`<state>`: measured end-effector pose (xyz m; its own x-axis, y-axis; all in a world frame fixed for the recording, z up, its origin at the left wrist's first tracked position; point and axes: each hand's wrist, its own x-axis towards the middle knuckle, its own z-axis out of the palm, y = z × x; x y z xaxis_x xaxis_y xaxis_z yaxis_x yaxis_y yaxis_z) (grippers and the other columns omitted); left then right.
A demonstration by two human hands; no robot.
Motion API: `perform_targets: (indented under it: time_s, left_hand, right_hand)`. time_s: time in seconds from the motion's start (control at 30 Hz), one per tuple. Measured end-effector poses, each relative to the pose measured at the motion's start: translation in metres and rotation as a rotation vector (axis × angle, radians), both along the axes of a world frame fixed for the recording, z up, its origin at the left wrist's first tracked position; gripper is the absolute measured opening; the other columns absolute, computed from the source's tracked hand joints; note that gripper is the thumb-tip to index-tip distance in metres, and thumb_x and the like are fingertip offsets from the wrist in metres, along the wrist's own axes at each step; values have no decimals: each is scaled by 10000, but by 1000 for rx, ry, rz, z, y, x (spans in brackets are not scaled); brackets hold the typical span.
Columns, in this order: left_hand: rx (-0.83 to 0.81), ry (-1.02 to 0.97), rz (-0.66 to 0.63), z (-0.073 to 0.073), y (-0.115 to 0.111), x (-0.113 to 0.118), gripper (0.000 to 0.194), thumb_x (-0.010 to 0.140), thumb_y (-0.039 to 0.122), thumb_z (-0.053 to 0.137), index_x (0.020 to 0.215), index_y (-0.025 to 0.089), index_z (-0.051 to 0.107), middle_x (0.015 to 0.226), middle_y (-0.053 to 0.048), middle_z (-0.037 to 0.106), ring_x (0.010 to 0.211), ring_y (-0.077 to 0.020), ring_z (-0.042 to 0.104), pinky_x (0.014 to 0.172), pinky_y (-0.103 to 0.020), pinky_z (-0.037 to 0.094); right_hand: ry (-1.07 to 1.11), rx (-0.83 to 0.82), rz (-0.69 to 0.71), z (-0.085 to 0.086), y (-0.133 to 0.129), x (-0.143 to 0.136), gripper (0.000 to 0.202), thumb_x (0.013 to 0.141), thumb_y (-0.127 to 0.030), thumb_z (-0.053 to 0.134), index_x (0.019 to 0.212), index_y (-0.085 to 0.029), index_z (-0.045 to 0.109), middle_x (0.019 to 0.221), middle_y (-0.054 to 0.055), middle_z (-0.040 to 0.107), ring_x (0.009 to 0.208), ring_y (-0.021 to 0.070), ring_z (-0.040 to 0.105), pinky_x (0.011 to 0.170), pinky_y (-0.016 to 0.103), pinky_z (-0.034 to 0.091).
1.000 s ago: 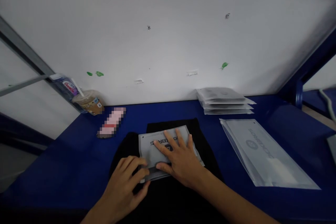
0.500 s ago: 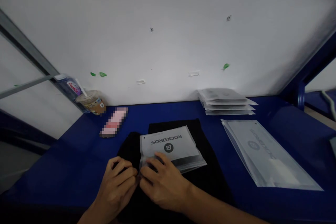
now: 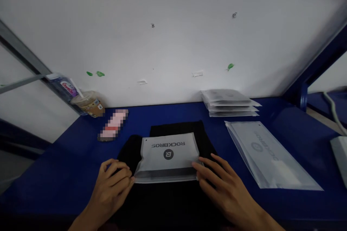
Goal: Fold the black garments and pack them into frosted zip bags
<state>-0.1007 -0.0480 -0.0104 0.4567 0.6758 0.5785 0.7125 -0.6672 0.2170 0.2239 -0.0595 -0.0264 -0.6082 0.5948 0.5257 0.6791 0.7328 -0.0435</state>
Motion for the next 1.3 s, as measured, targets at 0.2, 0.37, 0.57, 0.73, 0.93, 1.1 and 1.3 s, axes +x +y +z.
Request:
perform_targets:
  time_s: [0.2, 0.37, 0.57, 0.73, 0.93, 1.1, 1.3]
  left_hand:
    - [-81, 97, 29, 5, -1, -8, 215, 842, 76, 501, 692, 210, 577, 740, 27, 640, 801, -177, 568, 780, -399, 366]
    - [-318, 84, 160, 31, -7, 8, 227, 903, 173, 401, 1052, 243, 557, 1161, -47, 589, 1105, -210, 534, 851, -389, 478]
    - [-310, 296, 50, 20, 17, 85, 704, 899, 548, 386, 1421, 104, 225, 1501, -144, 228, 1393, -278, 128, 1084, -492, 293]
    - [-383, 374, 77, -4, 32, 93, 841, 850, 659, 345, 1407, 35, 256, 1493, -188, 191, 1385, -305, 99, 1098, -518, 244]
    - [-415, 358, 84, -12, 32, 84, 876, 825, 695, 346, 1415, 55, 246, 1494, -190, 188, 1384, -301, 119, 1099, -500, 250]
    - [-414, 314, 126, -18, 34, 77, 859, 842, 680, 329, 1441, 87, 164, 1497, -205, 180, 1380, -305, 144, 1081, -496, 273]
    - [-428, 340, 211, -21, 32, 56, 887, 836, 686, 334, 1456, 100, 94, 1483, -217, 221, 1379, -309, 166, 1081, -542, 215]
  right_hand:
    - [-74, -13, -34, -6, -6, 18, 274, 853, -106, 475, 1052, -224, 623, 1220, 43, 611, 1169, 215, 524, 982, 461, 431]
    - [-58, -137, -188, 11, -9, 5, 439, 833, -243, 518, 1271, -259, 508, 1358, 46, 491, 1215, 232, 489, 917, 414, 509]
    - [-54, -173, -334, 6, 27, -59, 555, 928, -425, 343, 1398, -129, 343, 1460, 112, 316, 1351, 287, 259, 1017, 533, 367]
    - [-143, -239, -372, -15, 40, -77, 639, 901, -550, 316, 1424, -183, 301, 1490, 97, 227, 1364, 337, 188, 1023, 605, 281]
    - [-143, -261, -384, -21, 38, -75, 660, 890, -578, 311, 1431, -202, 285, 1491, 133, 226, 1367, 339, 182, 1037, 596, 241]
    - [-143, -263, -380, -21, 37, -75, 678, 885, -592, 297, 1433, -193, 282, 1495, 140, 217, 1366, 346, 178, 1036, 602, 238]
    - [-127, -280, -395, -18, 37, -77, 668, 894, -588, 280, 1421, -179, 313, 1484, 151, 244, 1358, 350, 204, 1032, 609, 244]
